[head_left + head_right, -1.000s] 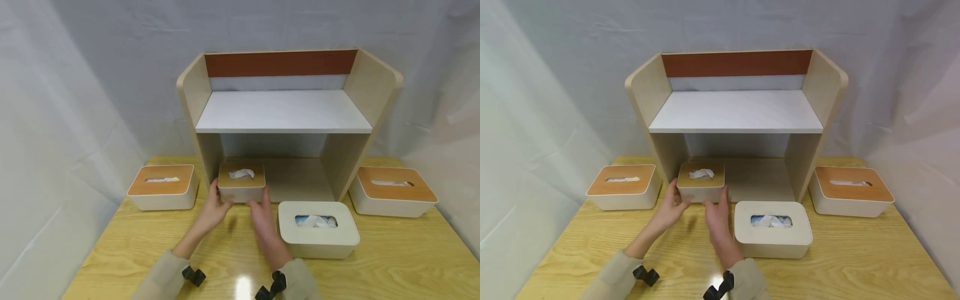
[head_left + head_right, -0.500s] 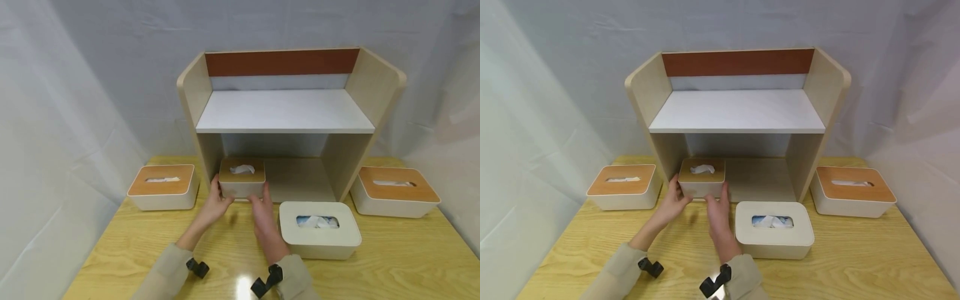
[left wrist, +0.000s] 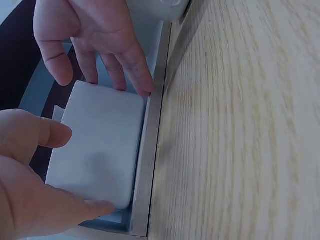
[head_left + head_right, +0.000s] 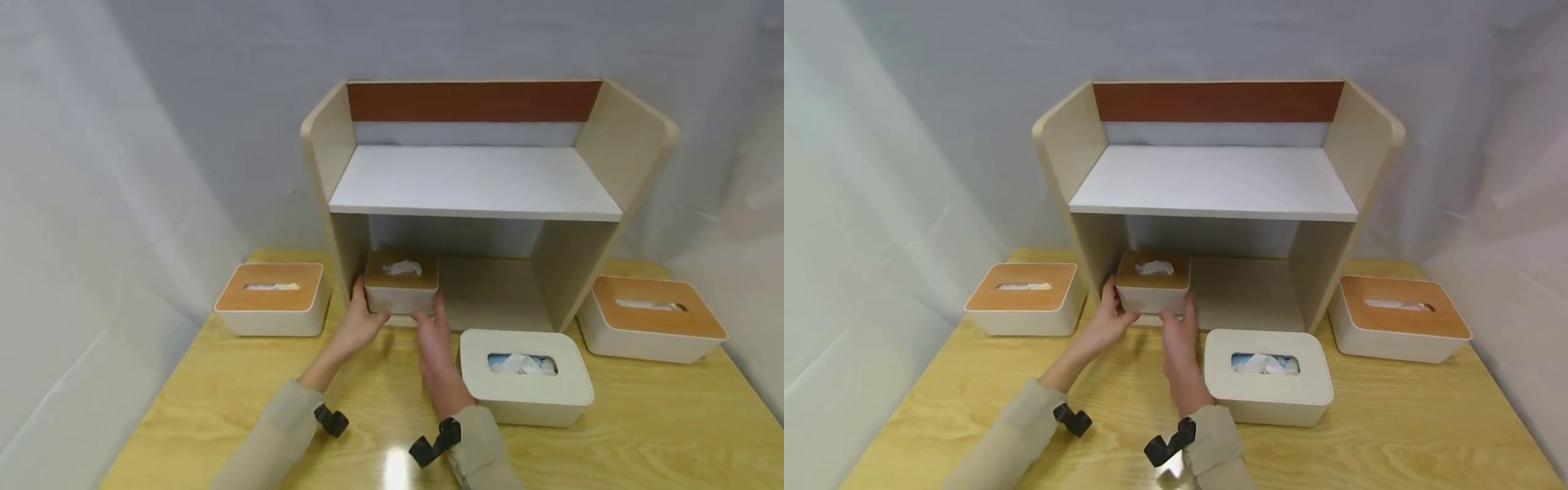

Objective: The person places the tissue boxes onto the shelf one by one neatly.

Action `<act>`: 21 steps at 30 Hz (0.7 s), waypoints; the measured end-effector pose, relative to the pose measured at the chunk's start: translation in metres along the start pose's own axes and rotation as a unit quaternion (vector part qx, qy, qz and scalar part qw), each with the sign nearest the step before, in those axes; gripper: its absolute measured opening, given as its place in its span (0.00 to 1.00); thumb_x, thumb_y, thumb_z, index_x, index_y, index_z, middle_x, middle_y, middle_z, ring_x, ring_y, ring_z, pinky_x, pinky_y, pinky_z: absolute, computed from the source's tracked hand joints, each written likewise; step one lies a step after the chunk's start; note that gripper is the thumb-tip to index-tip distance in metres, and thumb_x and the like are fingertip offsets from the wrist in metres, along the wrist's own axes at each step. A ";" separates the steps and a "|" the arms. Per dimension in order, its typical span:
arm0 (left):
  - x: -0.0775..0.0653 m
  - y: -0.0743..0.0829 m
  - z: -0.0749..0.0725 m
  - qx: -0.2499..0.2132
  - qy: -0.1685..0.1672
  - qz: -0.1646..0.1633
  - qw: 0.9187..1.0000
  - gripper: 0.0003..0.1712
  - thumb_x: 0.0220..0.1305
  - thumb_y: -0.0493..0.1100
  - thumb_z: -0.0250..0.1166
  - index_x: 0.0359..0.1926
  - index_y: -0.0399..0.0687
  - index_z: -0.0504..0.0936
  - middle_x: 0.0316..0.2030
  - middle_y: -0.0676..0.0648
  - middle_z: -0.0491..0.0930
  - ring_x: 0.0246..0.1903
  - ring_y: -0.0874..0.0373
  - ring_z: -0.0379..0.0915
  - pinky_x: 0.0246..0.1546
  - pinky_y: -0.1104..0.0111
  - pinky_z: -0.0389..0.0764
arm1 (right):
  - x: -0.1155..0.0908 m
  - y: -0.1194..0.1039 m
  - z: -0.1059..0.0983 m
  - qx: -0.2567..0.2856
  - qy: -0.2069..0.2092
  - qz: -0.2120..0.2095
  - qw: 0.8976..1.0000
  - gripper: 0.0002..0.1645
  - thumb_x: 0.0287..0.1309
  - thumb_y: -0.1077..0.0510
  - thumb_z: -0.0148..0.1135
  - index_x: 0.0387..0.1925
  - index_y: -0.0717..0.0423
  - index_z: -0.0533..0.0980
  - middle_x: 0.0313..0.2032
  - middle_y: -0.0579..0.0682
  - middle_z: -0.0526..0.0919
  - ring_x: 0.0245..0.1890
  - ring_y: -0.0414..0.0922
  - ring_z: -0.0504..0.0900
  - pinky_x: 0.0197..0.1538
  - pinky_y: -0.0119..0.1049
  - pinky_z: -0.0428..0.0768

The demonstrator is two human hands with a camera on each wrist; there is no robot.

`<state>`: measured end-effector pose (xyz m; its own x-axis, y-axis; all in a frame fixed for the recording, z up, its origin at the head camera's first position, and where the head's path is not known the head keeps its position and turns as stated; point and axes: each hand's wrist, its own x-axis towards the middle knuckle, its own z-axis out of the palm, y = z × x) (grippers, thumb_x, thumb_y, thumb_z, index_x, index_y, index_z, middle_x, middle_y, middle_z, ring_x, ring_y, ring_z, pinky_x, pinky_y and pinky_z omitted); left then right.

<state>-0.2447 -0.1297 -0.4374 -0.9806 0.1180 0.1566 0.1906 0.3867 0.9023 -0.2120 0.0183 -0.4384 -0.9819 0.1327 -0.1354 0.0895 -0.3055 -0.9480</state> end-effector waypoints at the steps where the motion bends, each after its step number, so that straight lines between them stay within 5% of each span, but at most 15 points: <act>1: 0.001 0.000 0.001 0.001 0.002 0.000 1.000 0.54 0.58 0.31 0.61 0.74 0.23 0.36 0.71 0.20 0.47 0.71 0.34 0.50 0.71 0.48 0.55 | 0.001 0.001 0.000 0.002 0.001 -0.001 1.000 0.50 0.61 0.67 0.51 0.79 0.52 0.41 0.79 0.55 0.40 0.78 0.54 0.36 0.76 0.54 0.40; 9: 0.004 0.000 0.006 0.007 0.005 -0.012 1.000 0.55 0.57 0.31 0.62 0.73 0.23 0.34 0.71 0.19 0.44 0.72 0.33 0.47 0.72 0.48 0.53 | 0.009 0.011 0.004 -0.013 0.015 -0.042 0.999 0.53 0.56 0.70 0.51 0.79 0.55 0.39 0.78 0.58 0.41 0.77 0.53 0.38 0.75 0.54 0.47; 16: 0.005 -0.002 0.009 0.003 0.011 0.002 1.000 0.56 0.56 0.30 0.62 0.74 0.24 0.33 0.71 0.20 0.44 0.71 0.32 0.47 0.72 0.47 0.53 | 0.008 0.016 0.002 -0.046 0.022 -0.038 0.998 0.53 0.56 0.68 0.52 0.79 0.56 0.40 0.79 0.57 0.39 0.78 0.53 0.36 0.76 0.54 0.42; 21: 0.001 -0.001 0.005 0.009 -0.002 -0.003 1.000 0.57 0.60 0.32 0.61 0.74 0.28 0.27 0.74 0.24 0.33 0.75 0.36 0.36 0.74 0.49 0.46 | 0.003 0.018 0.002 -0.064 0.017 -0.018 0.998 0.53 0.56 0.66 0.52 0.79 0.52 0.40 0.79 0.55 0.40 0.77 0.53 0.41 0.75 0.55 0.47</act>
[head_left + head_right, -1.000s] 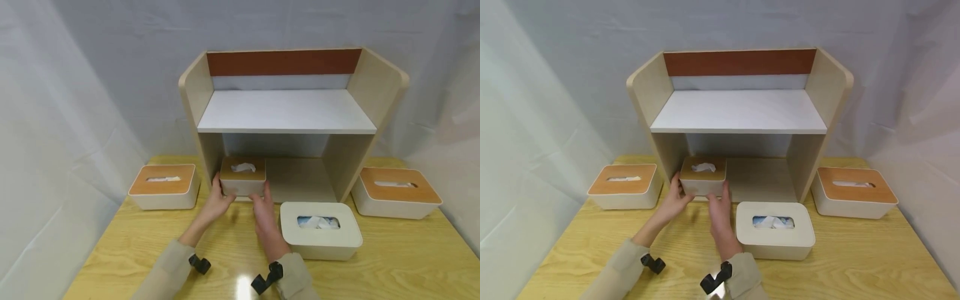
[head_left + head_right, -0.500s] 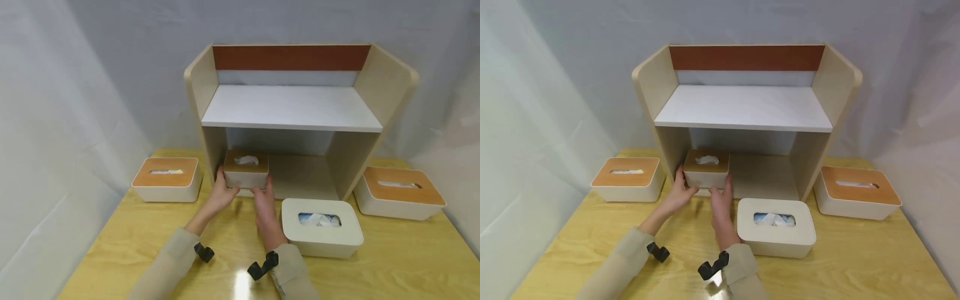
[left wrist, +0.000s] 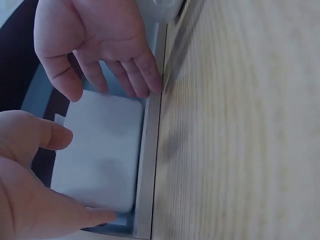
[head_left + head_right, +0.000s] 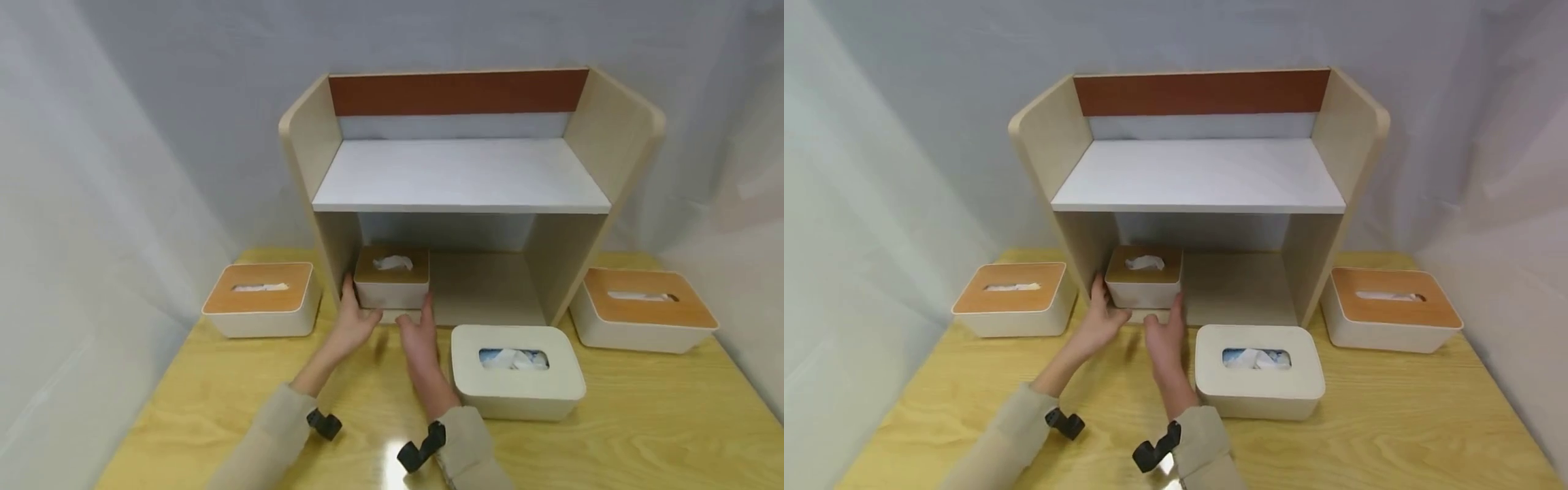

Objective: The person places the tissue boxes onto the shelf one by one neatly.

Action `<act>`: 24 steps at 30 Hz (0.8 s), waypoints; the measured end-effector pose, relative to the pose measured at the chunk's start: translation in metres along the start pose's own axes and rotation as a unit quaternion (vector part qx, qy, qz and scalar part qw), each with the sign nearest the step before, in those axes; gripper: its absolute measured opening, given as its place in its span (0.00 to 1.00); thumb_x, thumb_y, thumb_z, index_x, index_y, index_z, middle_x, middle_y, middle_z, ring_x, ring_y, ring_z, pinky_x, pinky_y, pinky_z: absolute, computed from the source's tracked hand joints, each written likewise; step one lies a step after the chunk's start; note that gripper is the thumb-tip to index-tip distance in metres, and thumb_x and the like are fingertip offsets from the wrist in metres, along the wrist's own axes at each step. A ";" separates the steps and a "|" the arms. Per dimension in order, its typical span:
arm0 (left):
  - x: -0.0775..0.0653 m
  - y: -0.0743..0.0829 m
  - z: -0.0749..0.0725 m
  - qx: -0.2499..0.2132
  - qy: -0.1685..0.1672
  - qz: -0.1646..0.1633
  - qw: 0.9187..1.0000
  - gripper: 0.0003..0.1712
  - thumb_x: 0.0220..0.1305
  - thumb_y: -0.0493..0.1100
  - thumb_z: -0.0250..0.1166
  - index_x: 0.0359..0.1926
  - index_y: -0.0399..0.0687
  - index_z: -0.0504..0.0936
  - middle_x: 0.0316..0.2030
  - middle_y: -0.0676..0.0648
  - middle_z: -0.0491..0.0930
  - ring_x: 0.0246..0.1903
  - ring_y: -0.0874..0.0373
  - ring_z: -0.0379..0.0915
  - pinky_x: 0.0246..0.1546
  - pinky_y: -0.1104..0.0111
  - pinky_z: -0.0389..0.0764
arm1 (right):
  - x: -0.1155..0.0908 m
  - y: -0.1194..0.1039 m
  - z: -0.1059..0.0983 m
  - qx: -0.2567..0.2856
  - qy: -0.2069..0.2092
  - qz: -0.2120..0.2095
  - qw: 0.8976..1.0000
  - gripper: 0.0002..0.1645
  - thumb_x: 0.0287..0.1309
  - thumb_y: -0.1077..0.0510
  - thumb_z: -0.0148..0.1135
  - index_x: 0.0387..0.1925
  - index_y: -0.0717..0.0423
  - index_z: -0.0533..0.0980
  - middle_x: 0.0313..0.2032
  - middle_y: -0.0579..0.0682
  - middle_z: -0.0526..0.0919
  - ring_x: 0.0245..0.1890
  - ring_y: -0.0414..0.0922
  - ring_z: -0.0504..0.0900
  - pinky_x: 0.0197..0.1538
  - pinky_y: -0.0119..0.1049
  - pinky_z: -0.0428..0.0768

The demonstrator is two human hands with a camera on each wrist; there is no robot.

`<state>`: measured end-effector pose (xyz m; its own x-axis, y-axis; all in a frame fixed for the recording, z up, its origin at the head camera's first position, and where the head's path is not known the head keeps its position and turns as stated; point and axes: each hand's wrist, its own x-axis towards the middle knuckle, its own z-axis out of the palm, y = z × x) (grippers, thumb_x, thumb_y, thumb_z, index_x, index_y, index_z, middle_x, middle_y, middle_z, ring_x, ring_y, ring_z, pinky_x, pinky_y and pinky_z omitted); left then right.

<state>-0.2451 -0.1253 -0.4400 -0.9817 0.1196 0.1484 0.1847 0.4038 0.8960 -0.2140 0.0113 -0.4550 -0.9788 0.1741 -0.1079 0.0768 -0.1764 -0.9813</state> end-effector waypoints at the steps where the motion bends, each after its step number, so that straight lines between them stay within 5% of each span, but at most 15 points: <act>1: -0.002 0.003 0.000 0.001 -0.002 -0.001 1.000 0.57 0.60 0.32 0.60 0.74 0.28 0.26 0.74 0.25 0.30 0.75 0.37 0.33 0.74 0.49 0.44 | -0.002 -0.002 -0.001 -0.009 -0.002 0.005 1.000 0.54 0.56 0.65 0.53 0.79 0.52 0.40 0.79 0.55 0.40 0.77 0.52 0.41 0.75 0.54 0.47; 3: -0.007 0.010 -0.003 0.001 -0.004 -0.011 1.000 0.57 0.62 0.34 0.60 0.75 0.31 0.25 0.75 0.28 0.27 0.76 0.39 0.29 0.75 0.50 0.41 | -0.008 -0.007 -0.003 -0.033 -0.014 0.012 0.999 0.55 0.55 0.63 0.54 0.79 0.51 0.40 0.78 0.57 0.40 0.68 0.53 0.64 0.67 0.50 0.67; 8: -0.022 0.024 -0.006 -0.016 -0.007 -0.005 1.000 0.57 0.63 0.35 0.59 0.76 0.34 0.26 0.76 0.29 0.27 0.75 0.36 0.30 0.74 0.46 0.42 | -0.027 -0.024 -0.009 -0.057 -0.063 0.012 0.996 0.55 0.55 0.61 0.55 0.79 0.54 0.39 0.78 0.62 0.42 0.66 0.60 0.66 0.64 0.54 0.70; 10: -0.026 0.031 -0.007 -0.020 -0.014 -0.001 1.000 0.56 0.64 0.34 0.59 0.76 0.35 0.26 0.76 0.29 0.28 0.75 0.35 0.31 0.73 0.46 0.43 | -0.034 -0.034 -0.012 -0.049 -0.087 0.014 0.995 0.54 0.57 0.61 0.55 0.79 0.53 0.39 0.78 0.61 0.42 0.76 0.63 0.45 0.72 0.62 0.54; 17: -0.045 0.057 -0.003 -0.032 -0.045 -0.011 0.998 0.54 0.67 0.37 0.60 0.78 0.41 0.29 0.77 0.32 0.32 0.75 0.35 0.34 0.71 0.43 0.50 | -0.056 -0.073 -0.043 -0.067 -0.149 0.002 0.987 0.50 0.65 0.58 0.55 0.80 0.42 0.40 0.78 0.53 0.44 0.77 0.57 0.46 0.72 0.59 0.55; 24: -0.057 0.073 -0.005 -0.005 -0.109 0.024 0.994 0.54 0.70 0.41 0.61 0.79 0.46 0.30 0.77 0.34 0.37 0.74 0.34 0.40 0.70 0.41 0.54 | -0.064 -0.102 -0.097 -0.158 -0.155 -0.082 0.972 0.48 0.69 0.59 0.54 0.79 0.42 0.39 0.79 0.43 0.40 0.78 0.47 0.43 0.74 0.52 0.53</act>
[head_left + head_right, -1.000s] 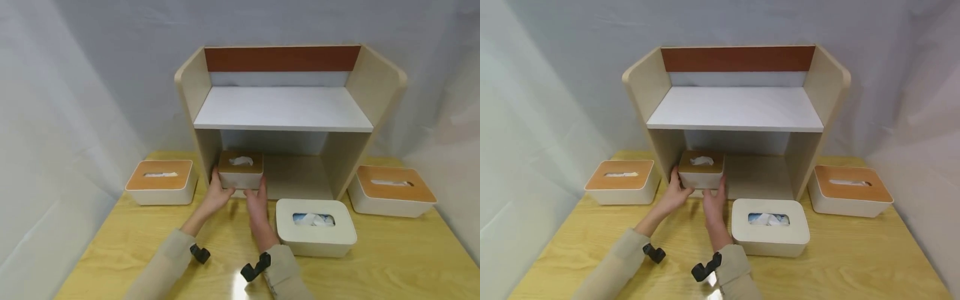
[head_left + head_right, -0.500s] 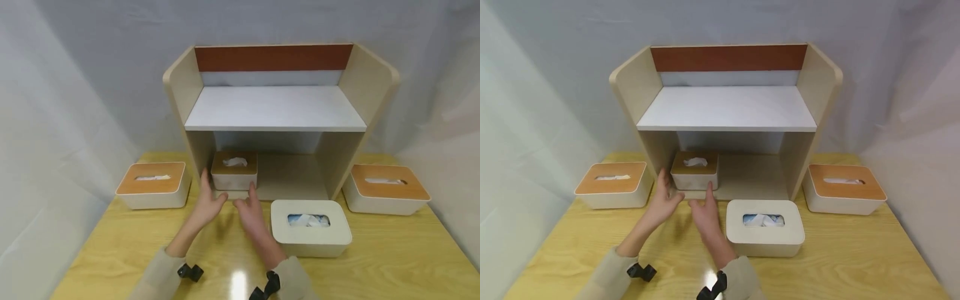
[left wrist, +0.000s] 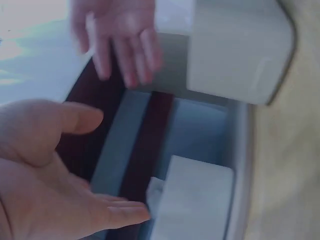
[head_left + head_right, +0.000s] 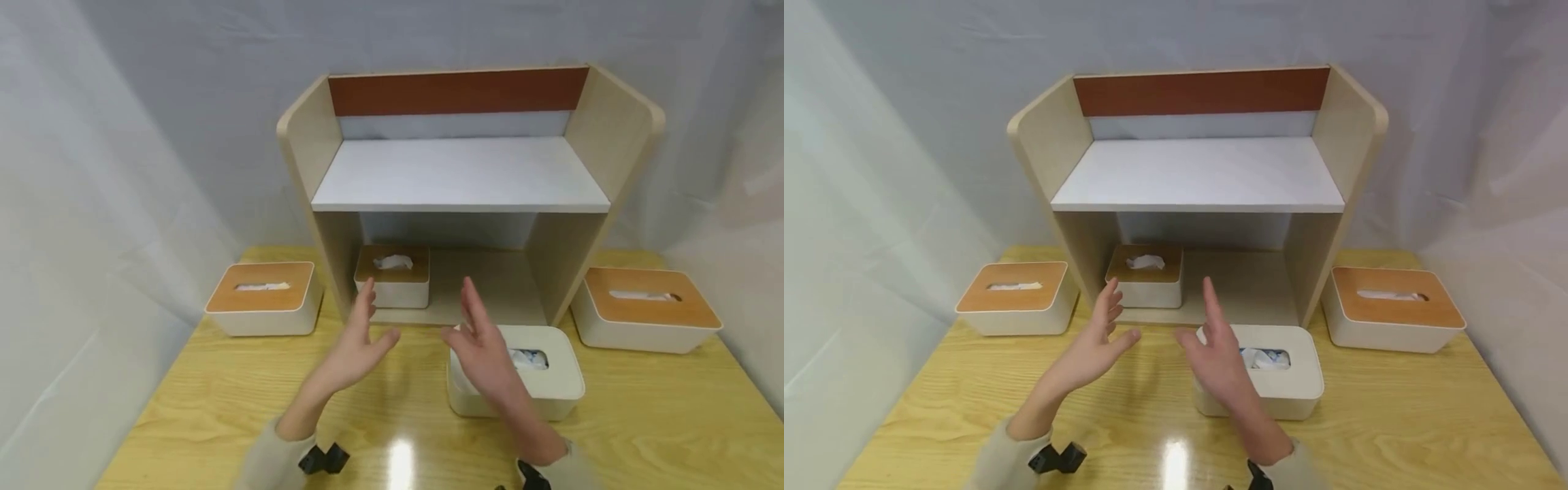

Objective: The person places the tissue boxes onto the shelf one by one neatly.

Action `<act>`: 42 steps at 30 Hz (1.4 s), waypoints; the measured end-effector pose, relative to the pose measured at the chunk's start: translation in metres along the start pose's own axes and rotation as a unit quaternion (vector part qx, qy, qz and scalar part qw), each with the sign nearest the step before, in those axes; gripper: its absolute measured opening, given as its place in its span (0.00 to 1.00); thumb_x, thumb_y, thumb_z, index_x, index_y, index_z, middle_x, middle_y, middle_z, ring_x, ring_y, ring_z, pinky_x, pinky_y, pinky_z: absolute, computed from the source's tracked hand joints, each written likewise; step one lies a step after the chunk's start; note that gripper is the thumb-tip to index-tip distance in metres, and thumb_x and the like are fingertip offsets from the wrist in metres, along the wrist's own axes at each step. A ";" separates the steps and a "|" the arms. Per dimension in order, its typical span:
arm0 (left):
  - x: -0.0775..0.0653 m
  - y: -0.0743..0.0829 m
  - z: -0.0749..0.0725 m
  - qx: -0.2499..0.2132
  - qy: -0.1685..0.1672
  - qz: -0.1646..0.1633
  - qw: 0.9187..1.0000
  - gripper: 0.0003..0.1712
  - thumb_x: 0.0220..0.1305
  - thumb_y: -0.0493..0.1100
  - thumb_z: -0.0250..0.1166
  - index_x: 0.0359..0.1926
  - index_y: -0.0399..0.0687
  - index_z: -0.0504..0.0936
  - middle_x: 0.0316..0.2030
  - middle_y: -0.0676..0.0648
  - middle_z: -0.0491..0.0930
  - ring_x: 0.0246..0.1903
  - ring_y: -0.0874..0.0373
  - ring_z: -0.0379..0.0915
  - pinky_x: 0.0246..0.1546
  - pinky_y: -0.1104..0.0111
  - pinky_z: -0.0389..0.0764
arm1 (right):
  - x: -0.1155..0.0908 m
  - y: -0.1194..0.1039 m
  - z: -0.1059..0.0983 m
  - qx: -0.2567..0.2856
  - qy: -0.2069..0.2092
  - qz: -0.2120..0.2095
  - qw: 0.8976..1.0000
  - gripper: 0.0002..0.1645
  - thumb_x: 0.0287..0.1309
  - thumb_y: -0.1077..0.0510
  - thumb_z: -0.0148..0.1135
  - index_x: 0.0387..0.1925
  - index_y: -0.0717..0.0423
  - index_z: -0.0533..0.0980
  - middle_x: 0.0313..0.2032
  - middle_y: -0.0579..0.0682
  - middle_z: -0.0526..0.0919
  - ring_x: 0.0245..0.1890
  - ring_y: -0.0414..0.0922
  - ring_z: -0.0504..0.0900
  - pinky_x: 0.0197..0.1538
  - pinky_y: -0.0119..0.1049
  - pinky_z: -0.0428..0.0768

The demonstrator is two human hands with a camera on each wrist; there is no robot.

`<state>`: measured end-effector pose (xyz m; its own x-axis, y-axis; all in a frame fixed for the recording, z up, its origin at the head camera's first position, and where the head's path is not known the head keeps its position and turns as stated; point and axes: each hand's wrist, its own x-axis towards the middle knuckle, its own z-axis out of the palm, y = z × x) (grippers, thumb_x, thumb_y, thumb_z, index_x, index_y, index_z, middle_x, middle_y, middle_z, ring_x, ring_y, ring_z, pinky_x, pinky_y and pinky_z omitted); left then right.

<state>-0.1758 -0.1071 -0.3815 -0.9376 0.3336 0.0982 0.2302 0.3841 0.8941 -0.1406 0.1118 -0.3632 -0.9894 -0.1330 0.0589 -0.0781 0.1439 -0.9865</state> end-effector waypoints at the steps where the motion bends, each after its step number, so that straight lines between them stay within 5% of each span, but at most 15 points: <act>1: -0.001 0.002 -0.001 0.004 -0.009 0.004 1.000 0.54 0.70 0.42 0.61 0.79 0.48 0.30 0.77 0.35 0.37 0.75 0.35 0.40 0.70 0.41 0.54 | -0.002 -0.001 -0.010 -0.017 0.002 -0.009 1.000 0.48 0.70 0.59 0.54 0.79 0.41 0.38 0.78 0.42 0.39 0.78 0.46 0.42 0.75 0.51 0.52; 5: -0.003 0.010 -0.001 0.010 -0.046 0.012 0.999 0.54 0.71 0.48 0.61 0.79 0.55 0.28 0.78 0.41 0.37 0.76 0.40 0.40 0.71 0.44 0.53 | -0.011 -0.002 -0.049 -0.085 0.001 -0.032 0.996 0.48 0.71 0.56 0.55 0.79 0.39 0.37 0.79 0.44 0.37 0.78 0.48 0.38 0.74 0.57 0.50; 14: -0.002 0.013 0.016 0.012 -0.081 0.016 0.997 0.55 0.70 0.52 0.62 0.79 0.56 0.30 0.79 0.46 0.34 0.76 0.45 0.37 0.73 0.47 0.48 | -0.018 0.015 -0.122 -0.227 -0.035 -0.005 0.973 0.56 0.67 0.49 0.63 0.80 0.46 0.35 0.78 0.59 0.37 0.74 0.69 0.42 0.64 0.74 0.53; 23: 0.004 0.007 0.050 0.010 -0.125 0.023 0.992 0.55 0.69 0.52 0.62 0.79 0.52 0.32 0.78 0.41 0.36 0.76 0.44 0.38 0.72 0.46 0.49 | -0.015 0.031 -0.154 -0.287 -0.082 -0.023 0.954 0.70 0.52 0.48 0.76 0.80 0.50 0.35 0.77 0.66 0.38 0.73 0.72 0.43 0.61 0.77 0.54; 27: 0.001 0.002 0.061 0.019 -0.141 0.019 0.990 0.55 0.69 0.53 0.62 0.79 0.47 0.33 0.78 0.37 0.38 0.76 0.43 0.39 0.72 0.47 0.50 | -0.018 0.040 -0.165 -0.281 -0.109 0.005 0.954 0.74 0.50 0.47 0.77 0.79 0.52 0.33 0.77 0.67 0.37 0.73 0.72 0.43 0.61 0.76 0.54; 34: -0.002 -0.006 0.066 0.017 -0.150 0.009 0.989 0.54 0.69 0.53 0.62 0.78 0.39 0.37 0.76 0.32 0.42 0.72 0.35 0.50 0.70 0.47 0.58 | -0.021 0.053 -0.174 -0.271 -0.176 0.047 0.945 0.70 0.54 0.44 0.73 0.78 0.61 0.33 0.77 0.68 0.39 0.71 0.70 0.53 0.62 0.64 0.67; 42: 0.004 -0.010 0.071 0.027 -0.182 0.005 0.983 0.46 0.69 0.52 0.62 0.77 0.38 0.50 0.73 0.34 0.58 0.68 0.36 0.61 0.65 0.47 0.66 | -0.020 0.054 -0.180 -0.288 -0.206 0.018 0.935 0.71 0.53 0.43 0.73 0.78 0.62 0.34 0.77 0.67 0.39 0.70 0.65 0.57 0.56 0.30 0.74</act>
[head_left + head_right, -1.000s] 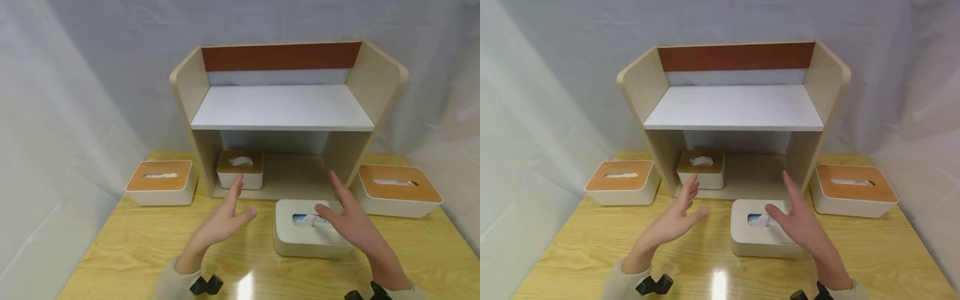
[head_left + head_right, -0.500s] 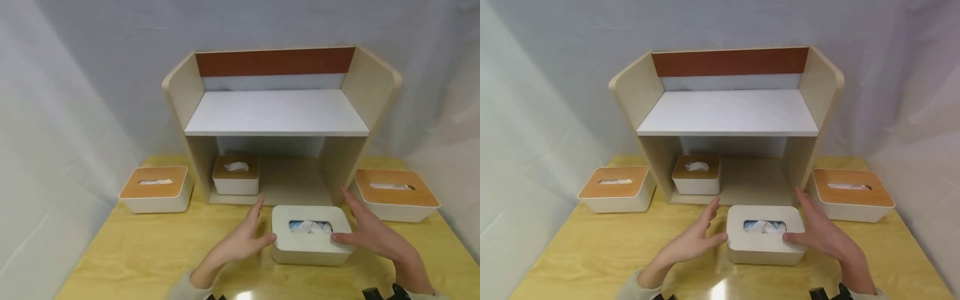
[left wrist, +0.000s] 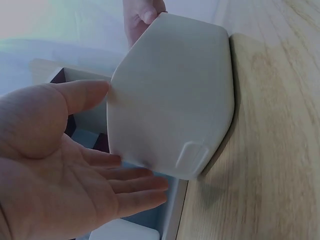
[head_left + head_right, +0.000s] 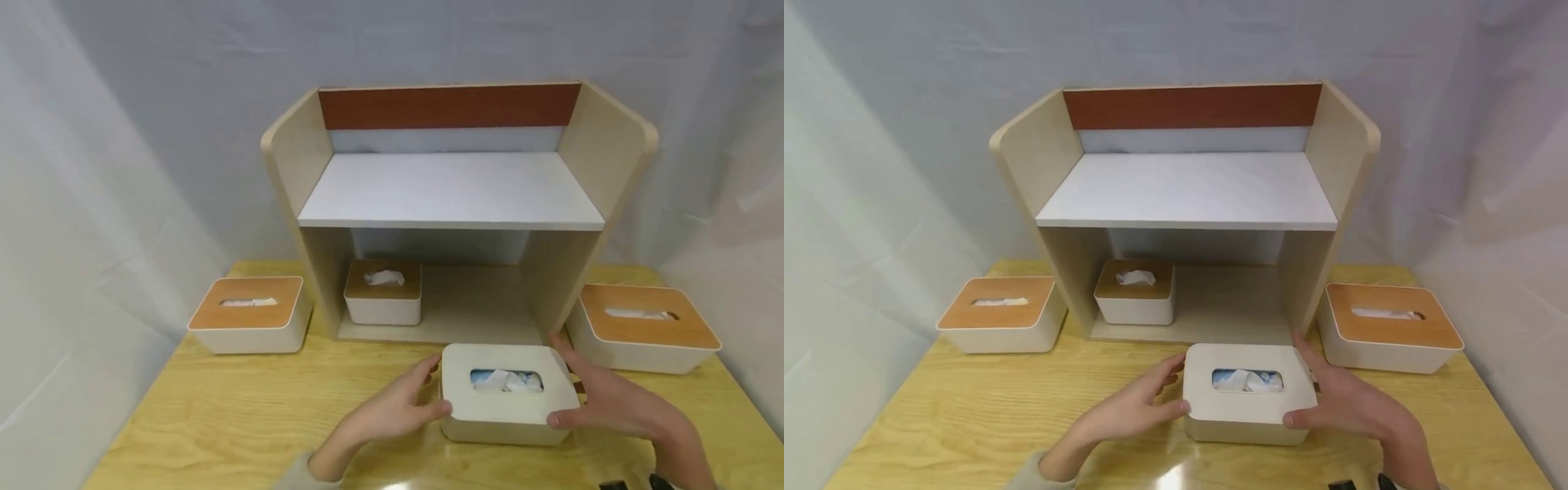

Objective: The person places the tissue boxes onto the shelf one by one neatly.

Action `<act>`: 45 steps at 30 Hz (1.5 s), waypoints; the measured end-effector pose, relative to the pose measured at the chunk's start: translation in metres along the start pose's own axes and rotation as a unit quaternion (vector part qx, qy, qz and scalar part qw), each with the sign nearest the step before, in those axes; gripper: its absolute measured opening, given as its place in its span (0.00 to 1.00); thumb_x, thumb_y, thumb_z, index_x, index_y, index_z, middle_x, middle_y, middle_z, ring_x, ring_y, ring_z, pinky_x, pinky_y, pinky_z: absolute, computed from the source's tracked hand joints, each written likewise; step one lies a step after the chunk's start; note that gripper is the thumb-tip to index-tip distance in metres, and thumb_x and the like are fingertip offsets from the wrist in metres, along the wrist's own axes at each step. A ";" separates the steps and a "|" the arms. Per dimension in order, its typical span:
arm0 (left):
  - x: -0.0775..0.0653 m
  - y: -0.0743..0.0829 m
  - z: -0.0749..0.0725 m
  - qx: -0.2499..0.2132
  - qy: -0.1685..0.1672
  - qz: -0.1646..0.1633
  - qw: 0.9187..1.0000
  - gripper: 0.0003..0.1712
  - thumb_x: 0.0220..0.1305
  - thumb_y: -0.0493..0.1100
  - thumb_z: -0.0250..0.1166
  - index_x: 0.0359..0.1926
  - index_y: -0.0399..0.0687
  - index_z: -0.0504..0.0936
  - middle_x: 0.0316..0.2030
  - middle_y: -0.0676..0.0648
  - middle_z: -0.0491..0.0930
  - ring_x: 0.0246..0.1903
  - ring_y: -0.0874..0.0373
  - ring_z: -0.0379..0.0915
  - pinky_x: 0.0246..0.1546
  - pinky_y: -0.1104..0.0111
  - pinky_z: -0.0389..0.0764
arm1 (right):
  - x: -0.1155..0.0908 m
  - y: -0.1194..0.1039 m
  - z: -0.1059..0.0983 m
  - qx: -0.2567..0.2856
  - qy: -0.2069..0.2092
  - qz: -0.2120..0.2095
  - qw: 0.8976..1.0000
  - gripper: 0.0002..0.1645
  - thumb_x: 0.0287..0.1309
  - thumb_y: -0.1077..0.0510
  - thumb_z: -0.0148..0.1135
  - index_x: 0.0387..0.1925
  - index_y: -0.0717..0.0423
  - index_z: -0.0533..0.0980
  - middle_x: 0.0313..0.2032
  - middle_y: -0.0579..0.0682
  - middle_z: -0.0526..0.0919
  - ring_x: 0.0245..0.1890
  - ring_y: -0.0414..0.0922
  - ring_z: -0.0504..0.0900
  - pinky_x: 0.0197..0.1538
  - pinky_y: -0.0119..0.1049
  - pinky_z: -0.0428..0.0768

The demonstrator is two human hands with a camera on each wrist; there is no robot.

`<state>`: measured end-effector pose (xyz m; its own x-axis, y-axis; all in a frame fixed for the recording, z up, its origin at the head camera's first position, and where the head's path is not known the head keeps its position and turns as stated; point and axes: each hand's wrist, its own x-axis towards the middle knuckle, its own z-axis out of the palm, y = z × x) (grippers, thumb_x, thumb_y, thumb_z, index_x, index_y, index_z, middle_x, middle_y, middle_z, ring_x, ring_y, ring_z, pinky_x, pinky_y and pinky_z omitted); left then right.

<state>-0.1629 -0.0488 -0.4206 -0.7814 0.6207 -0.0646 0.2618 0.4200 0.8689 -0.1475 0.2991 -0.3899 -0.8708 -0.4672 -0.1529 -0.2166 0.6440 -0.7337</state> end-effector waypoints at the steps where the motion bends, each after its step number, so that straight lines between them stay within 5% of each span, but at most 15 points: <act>1: 0.000 0.000 0.001 -0.001 -0.003 0.002 1.000 0.45 0.70 0.52 0.62 0.77 0.39 0.50 0.72 0.35 0.59 0.67 0.37 0.62 0.65 0.47 0.67 | -0.001 -0.001 0.001 -0.003 0.002 -0.004 1.000 0.72 0.52 0.43 0.75 0.78 0.62 0.35 0.76 0.68 0.40 0.70 0.65 0.57 0.56 0.27 0.73; 10: 0.003 -0.001 0.004 0.002 -0.012 -0.014 1.000 0.51 0.69 0.55 0.61 0.78 0.37 0.44 0.71 0.33 0.61 0.69 0.43 0.61 0.67 0.51 0.66 | 0.004 -0.006 0.010 -0.098 0.019 -0.014 0.995 0.78 0.43 0.38 0.78 0.76 0.70 0.38 0.75 0.71 0.46 0.68 0.62 0.61 0.61 0.25 0.66; 13: 0.003 -0.002 0.006 -0.004 -0.017 0.005 1.000 0.52 0.68 0.54 0.63 0.78 0.41 0.42 0.71 0.35 0.62 0.69 0.45 0.61 0.67 0.53 0.66 | 0.003 -0.006 0.010 -0.100 0.019 -0.019 0.995 0.78 0.44 0.38 0.78 0.76 0.69 0.37 0.74 0.72 0.45 0.69 0.64 0.59 0.62 0.24 0.65; 18: 0.003 -0.004 0.008 -0.033 -0.021 0.055 0.998 0.51 0.68 0.48 0.65 0.79 0.49 0.42 0.69 0.41 0.66 0.67 0.51 0.64 0.63 0.60 0.71 | 0.000 -0.007 0.011 -0.058 0.014 -0.025 0.998 0.77 0.46 0.40 0.77 0.77 0.66 0.35 0.75 0.71 0.40 0.71 0.65 0.53 0.59 0.11 0.50; 25: 0.002 -0.005 0.010 -0.071 -0.017 0.061 0.995 0.55 0.65 0.43 0.68 0.79 0.52 0.39 0.68 0.43 0.66 0.58 0.55 0.73 0.56 0.66 0.76 | -0.003 -0.011 0.015 -0.004 0.006 -0.007 1.000 0.75 0.49 0.40 0.75 0.78 0.58 0.32 0.77 0.65 0.35 0.73 0.63 0.47 0.56 0.07 0.44; 37: 0.007 -0.007 0.008 -0.035 0.047 0.045 0.997 0.58 0.65 0.40 0.66 0.79 0.49 0.31 0.78 0.46 0.44 0.71 0.54 0.55 0.71 0.52 0.58 | 0.012 -0.023 0.022 -0.024 0.075 -0.009 0.997 0.75 0.49 0.48 0.77 0.78 0.60 0.32 0.77 0.67 0.36 0.73 0.64 0.45 0.56 0.07 0.41; 40: 0.008 -0.009 0.009 -0.043 0.059 0.047 0.996 0.58 0.65 0.37 0.66 0.79 0.50 0.31 0.78 0.45 0.41 0.73 0.50 0.51 0.69 0.50 0.59 | 0.015 -0.026 0.026 -0.026 0.087 0.004 0.996 0.75 0.48 0.53 0.77 0.78 0.60 0.31 0.77 0.67 0.35 0.74 0.65 0.44 0.67 0.18 0.43; 45: 0.011 -0.014 0.009 -0.063 0.082 0.045 0.994 0.57 0.66 0.34 0.64 0.79 0.52 0.31 0.78 0.42 0.42 0.72 0.42 0.53 0.67 0.46 0.61 | 0.024 -0.029 0.032 -0.030 0.109 0.016 0.993 0.75 0.49 0.57 0.77 0.77 0.61 0.29 0.76 0.67 0.33 0.75 0.65 0.44 0.72 0.59 0.50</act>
<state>-0.1703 -0.0420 -0.4383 -0.8422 0.5320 0.0882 0.2698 0.2741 0.9231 -0.1479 0.2498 -0.3939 -0.9509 -0.3086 -0.0239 -0.2081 0.6944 -0.6889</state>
